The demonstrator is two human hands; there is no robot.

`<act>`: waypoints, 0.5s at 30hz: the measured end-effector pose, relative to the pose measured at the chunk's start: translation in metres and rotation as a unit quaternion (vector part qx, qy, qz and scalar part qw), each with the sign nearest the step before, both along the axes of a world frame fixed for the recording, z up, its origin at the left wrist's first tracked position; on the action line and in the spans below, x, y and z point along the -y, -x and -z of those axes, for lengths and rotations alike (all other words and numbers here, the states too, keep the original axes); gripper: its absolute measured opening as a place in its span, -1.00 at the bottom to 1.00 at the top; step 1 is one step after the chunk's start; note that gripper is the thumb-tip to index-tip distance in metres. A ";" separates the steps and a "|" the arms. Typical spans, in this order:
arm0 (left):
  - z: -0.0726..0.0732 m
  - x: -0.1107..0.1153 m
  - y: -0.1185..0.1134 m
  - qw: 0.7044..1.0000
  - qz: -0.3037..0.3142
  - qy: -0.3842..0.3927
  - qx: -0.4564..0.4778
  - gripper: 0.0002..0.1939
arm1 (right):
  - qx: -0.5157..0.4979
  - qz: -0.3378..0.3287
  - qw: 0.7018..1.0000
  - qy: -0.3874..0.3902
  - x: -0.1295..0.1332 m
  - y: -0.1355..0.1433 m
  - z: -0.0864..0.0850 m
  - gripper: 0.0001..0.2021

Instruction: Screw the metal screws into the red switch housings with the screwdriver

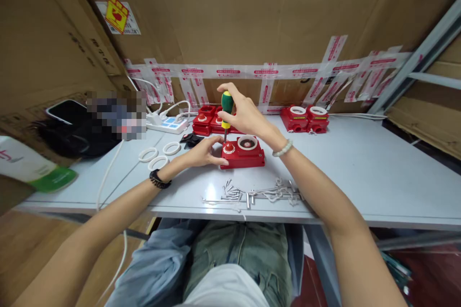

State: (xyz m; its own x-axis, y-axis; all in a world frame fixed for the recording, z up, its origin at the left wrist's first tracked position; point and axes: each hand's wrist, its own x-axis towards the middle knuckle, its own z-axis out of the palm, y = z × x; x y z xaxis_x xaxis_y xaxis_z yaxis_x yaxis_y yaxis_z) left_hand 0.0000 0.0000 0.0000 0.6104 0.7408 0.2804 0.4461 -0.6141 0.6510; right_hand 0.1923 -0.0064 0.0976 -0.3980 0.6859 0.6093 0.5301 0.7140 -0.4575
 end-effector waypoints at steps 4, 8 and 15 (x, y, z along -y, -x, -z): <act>0.002 -0.001 0.000 1.000 -0.002 -0.002 0.004 -0.40 | -0.009 0.004 1.000 0.012 0.005 -0.001 -0.006 -0.68; 0.002 -0.002 0.001 1.000 -0.003 -0.003 -0.002 -0.40 | -0.019 0.092 0.995 -0.011 0.016 0.010 -0.002 -0.69; 0.002 -0.002 0.002 1.000 -0.002 -0.005 -0.002 -0.40 | -0.029 0.081 0.995 -0.041 0.026 0.007 -0.013 -0.69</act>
State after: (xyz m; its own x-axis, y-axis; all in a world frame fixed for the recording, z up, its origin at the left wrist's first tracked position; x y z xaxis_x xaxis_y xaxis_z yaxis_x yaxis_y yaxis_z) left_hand -0.0018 0.0020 -0.0016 0.6081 0.7408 0.2854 0.4519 -0.6186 0.6427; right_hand 0.1849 -0.0323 0.1103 -0.2492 0.6851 0.6845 0.6162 0.6574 -0.4337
